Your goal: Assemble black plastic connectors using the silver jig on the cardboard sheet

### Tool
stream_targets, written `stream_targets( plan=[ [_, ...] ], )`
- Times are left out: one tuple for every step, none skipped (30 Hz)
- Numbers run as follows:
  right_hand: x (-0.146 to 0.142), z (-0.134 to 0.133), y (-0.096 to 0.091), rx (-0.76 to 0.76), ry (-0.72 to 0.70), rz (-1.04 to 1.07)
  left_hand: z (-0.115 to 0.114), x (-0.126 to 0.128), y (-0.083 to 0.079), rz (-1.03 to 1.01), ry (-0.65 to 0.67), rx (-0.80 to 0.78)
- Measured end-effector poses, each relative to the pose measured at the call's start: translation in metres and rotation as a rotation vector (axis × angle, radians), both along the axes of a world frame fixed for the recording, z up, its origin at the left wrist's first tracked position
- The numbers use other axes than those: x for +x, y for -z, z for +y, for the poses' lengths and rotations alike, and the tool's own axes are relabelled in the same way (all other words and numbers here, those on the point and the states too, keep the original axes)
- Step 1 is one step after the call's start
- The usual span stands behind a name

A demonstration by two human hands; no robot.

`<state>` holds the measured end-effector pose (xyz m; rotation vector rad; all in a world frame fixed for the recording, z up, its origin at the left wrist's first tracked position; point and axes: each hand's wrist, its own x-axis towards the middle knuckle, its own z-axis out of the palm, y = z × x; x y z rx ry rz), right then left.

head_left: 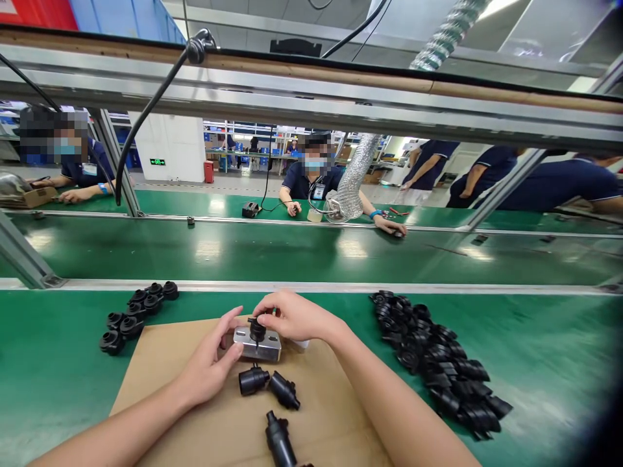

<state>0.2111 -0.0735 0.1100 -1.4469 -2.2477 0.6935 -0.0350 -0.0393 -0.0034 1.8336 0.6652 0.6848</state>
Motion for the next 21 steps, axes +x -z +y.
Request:
stream_targets(
  plan=[
    [0.001,0.000,0.000,-0.002,-0.011,0.003,0.000,0.000,0.000,-0.005,-0.001,-0.010],
    [0.001,0.000,0.001,-0.005,-0.018,0.010,0.001,0.000,-0.001,-0.008,-0.004,-0.020],
    [0.002,0.000,0.000,-0.005,-0.020,0.016,0.001,0.000,-0.001,-0.013,-0.006,-0.030],
    [0.001,-0.001,0.000,-0.001,-0.018,0.014,0.001,0.000,-0.001,-0.021,-0.007,-0.041],
    [0.001,-0.001,0.000,0.009,-0.012,-0.001,0.002,0.001,-0.001,-0.031,-0.005,-0.051],
    [0.000,-0.001,0.000,0.021,-0.005,-0.026,0.002,0.001,-0.001,-0.038,-0.002,-0.057],
    [-0.002,-0.001,0.001,0.032,0.000,-0.058,0.002,0.001,0.000,-0.045,0.000,-0.060],
    [-0.004,-0.001,0.002,0.042,0.005,-0.090,0.002,0.001,0.000,-0.049,0.002,-0.061],
    [-0.006,0.000,0.003,0.048,0.008,-0.116,0.002,0.001,0.001,-0.049,0.000,-0.060],
    [-0.008,0.000,0.004,0.047,0.010,-0.130,0.002,0.001,0.002,-0.049,-0.002,-0.059],
    [-0.011,0.001,0.006,0.042,0.010,-0.137,0.002,0.001,0.002,-0.051,-0.003,-0.058],
    [-0.012,0.002,0.007,0.035,0.008,-0.139,0.003,0.001,0.003,-0.055,-0.002,-0.058],
    [-0.013,0.002,0.007,0.028,0.007,-0.141,0.003,0.000,0.004,-0.058,0.000,-0.059],
    [-0.014,0.002,0.007,0.019,0.007,-0.143,0.003,0.000,0.005,-0.059,0.002,-0.059],
    [-0.012,0.002,0.006,0.011,0.003,-0.144,0.003,0.000,0.005,-0.058,0.003,-0.060],
    [-0.010,0.001,0.004,0.000,0.001,-0.140,0.003,0.000,0.006,-0.056,0.002,-0.062],
    [-0.006,-0.001,0.001,-0.015,0.006,-0.133,0.003,0.000,0.006,-0.052,-0.001,-0.063],
    [0.000,-0.004,-0.001,-0.036,0.026,-0.135,0.002,0.000,0.006,-0.050,-0.005,-0.063],
    [0.006,-0.007,-0.003,-0.071,0.070,-0.168,0.002,0.000,0.006,-0.050,-0.008,-0.062],
    [0.012,-0.010,-0.005,-0.122,0.133,-0.234,0.002,0.000,0.005,-0.048,-0.010,-0.058],
    [0.019,-0.013,-0.006,-0.185,0.205,-0.322,0.001,0.000,0.004,-0.042,-0.012,-0.050]
  ],
)
